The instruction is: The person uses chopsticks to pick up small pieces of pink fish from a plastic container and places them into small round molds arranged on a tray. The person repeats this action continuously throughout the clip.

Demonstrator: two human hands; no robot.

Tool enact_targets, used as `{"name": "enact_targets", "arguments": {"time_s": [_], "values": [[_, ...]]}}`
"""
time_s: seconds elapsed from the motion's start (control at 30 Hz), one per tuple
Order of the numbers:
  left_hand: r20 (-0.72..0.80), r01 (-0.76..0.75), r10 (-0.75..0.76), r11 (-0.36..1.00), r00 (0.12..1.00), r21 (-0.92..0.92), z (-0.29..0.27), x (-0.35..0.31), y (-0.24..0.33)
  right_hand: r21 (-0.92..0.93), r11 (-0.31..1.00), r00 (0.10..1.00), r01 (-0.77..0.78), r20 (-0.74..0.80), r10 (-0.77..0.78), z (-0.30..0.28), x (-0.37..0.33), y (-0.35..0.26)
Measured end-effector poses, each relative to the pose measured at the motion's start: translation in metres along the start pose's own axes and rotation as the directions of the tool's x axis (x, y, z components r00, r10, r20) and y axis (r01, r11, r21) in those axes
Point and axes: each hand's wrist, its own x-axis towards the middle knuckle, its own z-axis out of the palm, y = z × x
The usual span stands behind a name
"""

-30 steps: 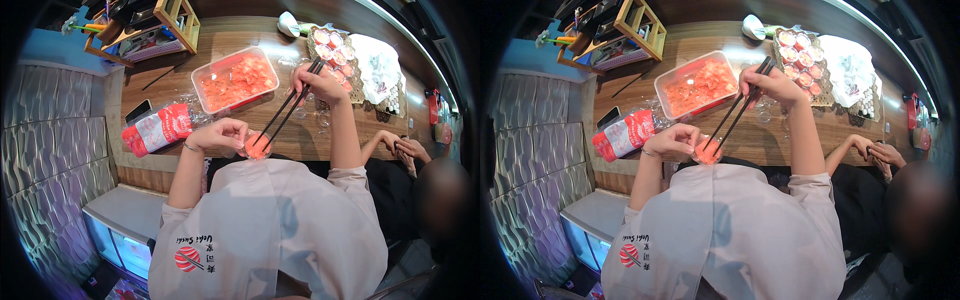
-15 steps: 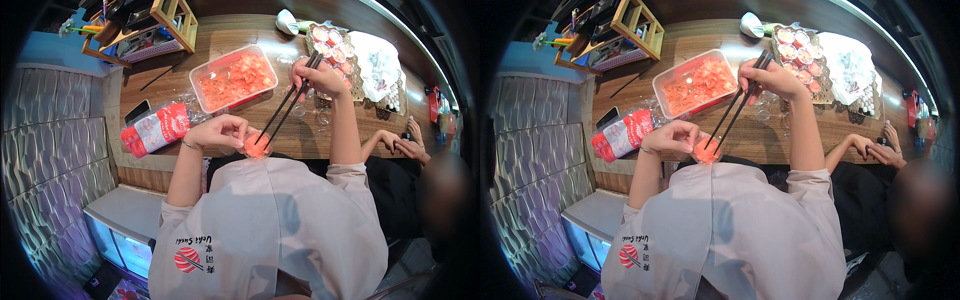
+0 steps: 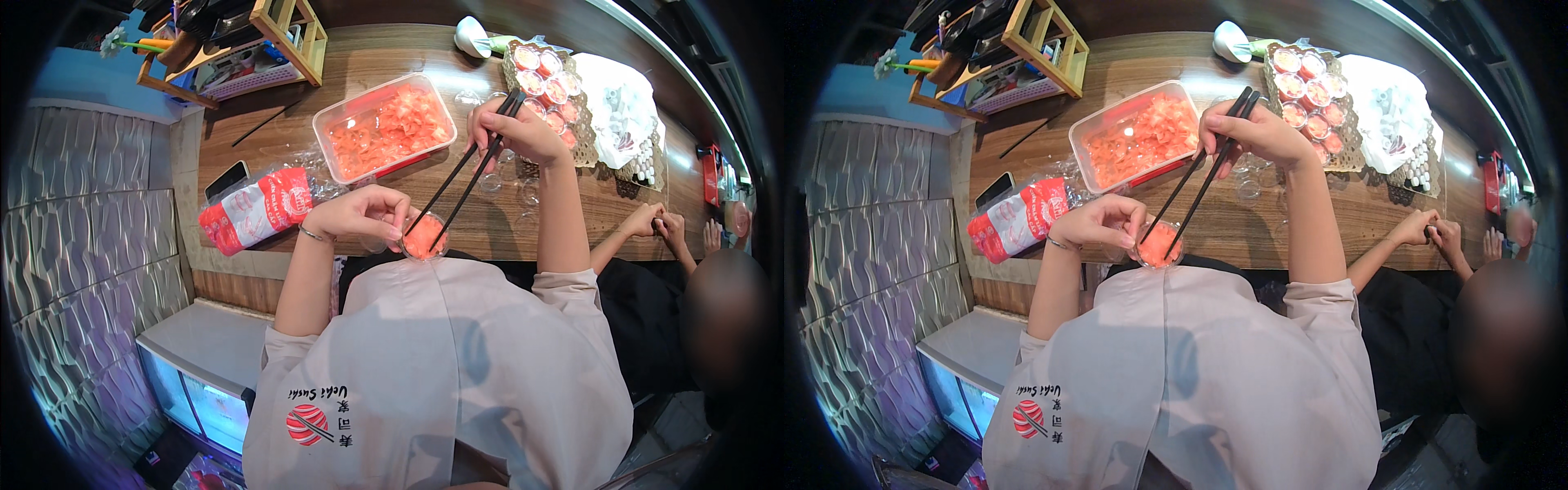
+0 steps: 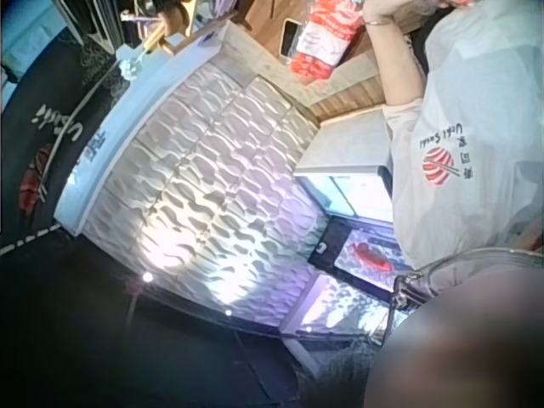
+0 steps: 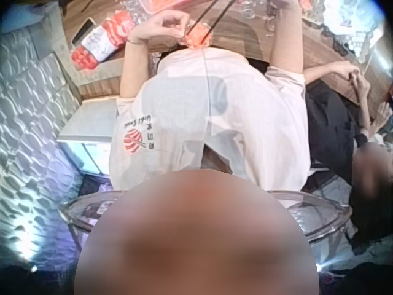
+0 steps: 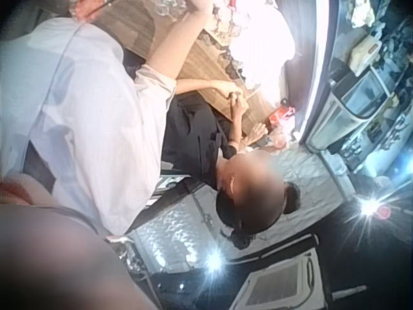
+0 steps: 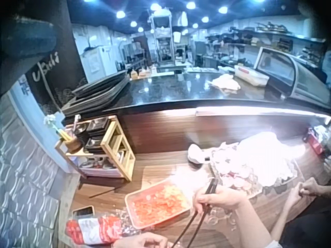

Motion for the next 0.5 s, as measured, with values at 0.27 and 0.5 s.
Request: {"name": "enact_targets", "arguments": {"time_s": [0.27,0.5], "values": [[-0.033,-0.016,0.017,1.0,0.999,0.014,0.002,-0.002,0.004,0.0,0.991,0.991,0.131,-0.001,-0.131,-0.004,-0.006,0.004],[-0.094,-0.058,0.056,0.998,0.994,-0.026,-0.009,-0.005,-0.014,-0.026,0.951,0.949,0.308,-0.06,-0.309,-0.018,-0.02,-0.001]]}}
